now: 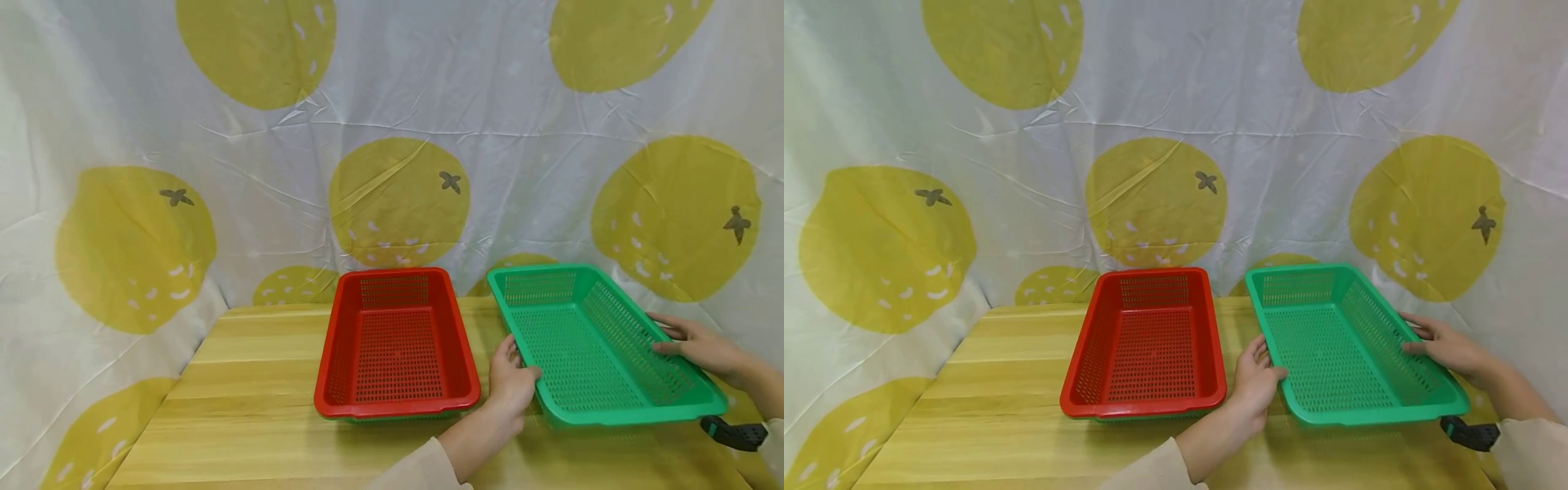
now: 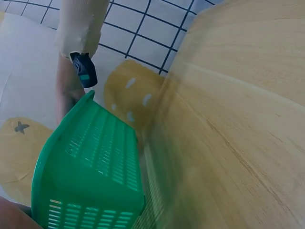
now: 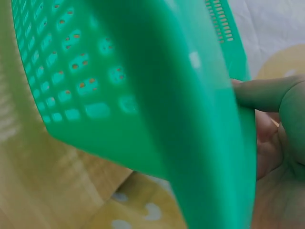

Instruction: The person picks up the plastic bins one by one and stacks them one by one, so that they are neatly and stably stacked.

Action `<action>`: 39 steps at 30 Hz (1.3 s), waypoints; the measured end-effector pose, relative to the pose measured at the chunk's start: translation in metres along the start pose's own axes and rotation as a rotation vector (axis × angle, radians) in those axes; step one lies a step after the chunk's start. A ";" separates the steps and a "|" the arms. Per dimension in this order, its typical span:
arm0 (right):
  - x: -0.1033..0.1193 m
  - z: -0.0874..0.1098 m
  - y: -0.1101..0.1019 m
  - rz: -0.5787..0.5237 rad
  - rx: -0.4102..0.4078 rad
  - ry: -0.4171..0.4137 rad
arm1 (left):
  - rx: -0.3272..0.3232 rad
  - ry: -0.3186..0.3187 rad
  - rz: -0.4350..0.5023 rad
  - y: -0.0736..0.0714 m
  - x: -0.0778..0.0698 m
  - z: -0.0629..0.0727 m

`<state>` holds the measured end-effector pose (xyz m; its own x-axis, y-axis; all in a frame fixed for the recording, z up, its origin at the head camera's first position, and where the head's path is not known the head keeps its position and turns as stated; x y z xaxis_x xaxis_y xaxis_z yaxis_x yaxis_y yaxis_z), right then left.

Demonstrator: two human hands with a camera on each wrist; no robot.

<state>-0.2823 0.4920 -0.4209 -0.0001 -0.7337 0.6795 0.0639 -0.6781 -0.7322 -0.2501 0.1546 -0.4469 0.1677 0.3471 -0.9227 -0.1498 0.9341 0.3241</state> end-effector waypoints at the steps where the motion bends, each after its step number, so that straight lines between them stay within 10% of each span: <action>1: 0.004 0.001 -0.002 0.004 -0.001 -0.006 | 0.001 0.001 -0.004 0.000 -0.002 0.000; 21: 0.063 -0.005 -0.009 -0.112 -0.102 -0.049 | 0.100 0.118 -0.011 -0.024 -0.095 -0.017; 39: 0.123 -0.006 0.005 -0.139 -0.094 -0.116 | 0.192 0.096 -0.027 -0.070 -0.131 -0.025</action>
<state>-0.2876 0.3977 -0.3410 0.1125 -0.6263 0.7714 -0.0219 -0.7777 -0.6282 -0.2856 0.0417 -0.3538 0.0741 0.3207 -0.9443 0.0438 0.9449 0.3243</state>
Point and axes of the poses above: each hand's wrist, its own z-axis away from the middle knuckle, its own y-axis out of the palm, x = y × z, the point moved 7 cm from there along -z, towards the middle knuckle, and after that the axes turned 9 degrees about -x, right-handed, at the moved point
